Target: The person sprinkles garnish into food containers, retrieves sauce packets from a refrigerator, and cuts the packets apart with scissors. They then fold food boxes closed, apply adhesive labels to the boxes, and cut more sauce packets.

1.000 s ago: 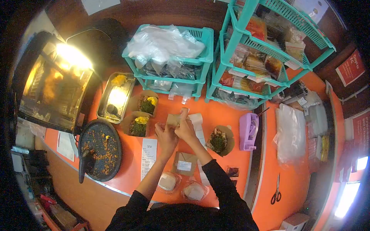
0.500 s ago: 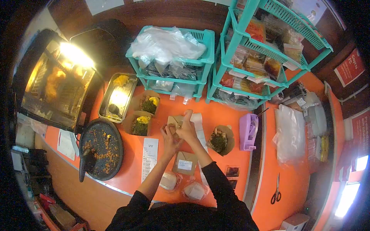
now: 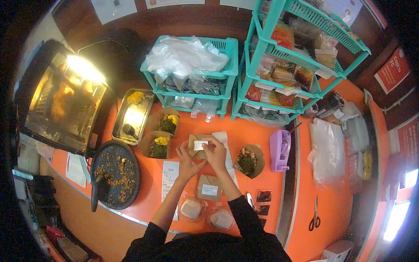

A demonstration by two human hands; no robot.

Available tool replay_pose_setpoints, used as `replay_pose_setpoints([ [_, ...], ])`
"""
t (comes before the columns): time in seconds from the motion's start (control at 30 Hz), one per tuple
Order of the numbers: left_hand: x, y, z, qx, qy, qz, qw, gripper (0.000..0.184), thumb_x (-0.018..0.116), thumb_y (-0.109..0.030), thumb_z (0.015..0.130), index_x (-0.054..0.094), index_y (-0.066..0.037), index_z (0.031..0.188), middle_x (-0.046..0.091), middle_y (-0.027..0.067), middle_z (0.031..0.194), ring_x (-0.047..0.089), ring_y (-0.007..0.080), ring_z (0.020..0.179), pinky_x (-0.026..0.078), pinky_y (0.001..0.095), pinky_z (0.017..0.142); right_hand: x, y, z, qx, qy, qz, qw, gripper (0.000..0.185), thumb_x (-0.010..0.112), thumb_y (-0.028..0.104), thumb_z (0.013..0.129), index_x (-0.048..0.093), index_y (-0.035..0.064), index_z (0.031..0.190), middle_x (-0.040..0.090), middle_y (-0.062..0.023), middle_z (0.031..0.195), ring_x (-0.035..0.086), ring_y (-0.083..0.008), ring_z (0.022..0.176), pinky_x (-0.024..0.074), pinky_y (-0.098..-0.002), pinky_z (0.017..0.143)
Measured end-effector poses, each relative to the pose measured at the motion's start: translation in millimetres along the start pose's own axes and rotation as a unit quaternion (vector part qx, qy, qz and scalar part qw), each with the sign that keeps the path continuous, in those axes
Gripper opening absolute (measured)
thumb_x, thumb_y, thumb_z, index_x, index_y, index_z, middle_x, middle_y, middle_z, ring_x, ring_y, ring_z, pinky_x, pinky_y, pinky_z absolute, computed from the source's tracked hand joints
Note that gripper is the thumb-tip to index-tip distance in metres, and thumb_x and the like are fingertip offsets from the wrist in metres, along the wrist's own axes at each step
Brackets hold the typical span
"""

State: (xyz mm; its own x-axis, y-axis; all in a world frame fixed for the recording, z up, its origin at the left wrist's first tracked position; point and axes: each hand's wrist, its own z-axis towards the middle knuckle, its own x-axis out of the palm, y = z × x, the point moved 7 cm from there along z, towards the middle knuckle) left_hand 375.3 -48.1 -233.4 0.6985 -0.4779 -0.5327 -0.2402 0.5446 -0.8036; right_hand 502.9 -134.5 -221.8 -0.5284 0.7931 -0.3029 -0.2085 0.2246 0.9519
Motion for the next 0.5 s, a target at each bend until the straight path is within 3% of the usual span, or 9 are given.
replay_pose_setpoints([
  [0.1,-7.0,-15.9,-1.2,0.059,-0.028,0.056,0.996,0.092,0.077,-0.029,0.072,0.026,0.002,0.142,0.031,0.0273,0.143,0.029,0.0418,0.135,0.028,0.0521,0.111,10.1,-4.8,-3.3,-0.024,-0.052,-0.047,0.997,0.02,0.074,0.016,0.078,0.073,0.0157,0.098,0.066,-0.0053,0.075,0.062,-0.0205,0.077,0.0488,-0.0328,0.072],
  [0.13,-9.0,-17.3,-1.3,0.06,-0.026,0.056,0.996,0.092,0.077,-0.029,0.072,0.026,0.002,0.142,0.031,0.0273,0.143,0.029,0.0418,0.135,0.028,0.0521,0.111,14.8,-14.6,-2.4,0.016,-0.032,-0.048,0.998,0.023,0.074,0.018,0.078,0.072,0.0162,0.101,0.066,-0.0061,0.076,0.061,-0.023,0.08,0.0475,-0.0371,0.074],
  [0.2,4.3,-23.2,-4.4,0.106,0.101,0.127,0.981,0.081,0.065,-0.02,0.08,0.026,-0.002,0.148,0.027,0.0188,0.154,0.023,0.0345,0.145,0.021,0.0521,0.115,13.1,-14.3,-4.7,0.006,-0.049,-0.101,0.994,0.024,0.074,0.018,0.077,0.072,0.0171,0.101,0.065,-0.0051,0.074,0.06,-0.0247,0.08,0.0464,-0.0397,0.075],
  [0.27,11.1,-17.1,-10.0,0.112,0.112,0.165,0.974,0.081,0.063,-0.018,0.08,0.025,-0.004,0.151,0.025,0.0147,0.157,0.022,0.0302,0.146,0.019,0.052,0.116,11.5,-13.6,-9.1,-0.005,-0.066,-0.155,0.986,0.024,0.073,0.019,0.076,0.072,0.018,0.101,0.063,-0.0042,0.072,0.058,-0.0265,0.081,0.0452,-0.0424,0.077],
  [0.33,17.9,-11.2,-13.2,0.123,0.122,0.202,0.964,0.081,0.06,-0.015,0.081,0.023,-0.007,0.153,0.022,0.0107,0.159,0.021,0.0259,0.147,0.016,0.0519,0.117,13.5,-4.9,-14.1,-0.065,-0.079,-0.292,0.951,0.041,0.07,0.018,0.077,0.065,0.0179,0.117,0.061,-0.0091,0.086,0.056,-0.0294,0.082,0.0427,-0.0463,0.079],
  [0.37,16.5,-13.6,-13.4,0.126,0.125,0.222,0.959,0.082,0.06,-0.014,0.08,0.023,-0.007,0.153,0.022,0.0106,0.159,0.021,0.0261,0.147,0.016,0.0512,0.117,11.3,2.2,-15.1,-0.063,-0.083,-0.292,0.951,0.041,0.07,0.018,0.077,0.065,0.0179,0.117,0.061,-0.0091,0.086,0.056,-0.0294,0.082,0.0427,-0.0463,0.079],
  [0.43,11.0,-23.8,-13.8,0.134,0.129,0.242,0.952,0.083,0.06,-0.014,0.079,0.023,-0.008,0.153,0.022,0.0105,0.16,0.022,0.0263,0.147,0.016,0.0504,0.117,-3.1,27.9,-18.4,-0.066,-0.135,-0.264,0.953,0.057,0.065,0.011,0.079,0.051,0.0151,0.133,0.054,-0.0185,0.104,0.057,-0.0355,0.088,0.0435,-0.0493,0.079],
  [0.5,9.9,-30.9,-13.4,0.127,0.177,0.302,0.928,0.086,0.06,-0.012,0.076,0.024,-0.009,0.153,0.022,0.0099,0.159,0.023,0.0258,0.147,0.018,0.0493,0.118,-8.1,29.2,-23.1,-0.067,-0.108,-0.253,0.959,0.06,0.063,0.006,0.081,0.044,0.014,0.137,0.05,-0.019,0.109,0.057,-0.0329,0.085,0.0455,-0.0454,0.079],
])
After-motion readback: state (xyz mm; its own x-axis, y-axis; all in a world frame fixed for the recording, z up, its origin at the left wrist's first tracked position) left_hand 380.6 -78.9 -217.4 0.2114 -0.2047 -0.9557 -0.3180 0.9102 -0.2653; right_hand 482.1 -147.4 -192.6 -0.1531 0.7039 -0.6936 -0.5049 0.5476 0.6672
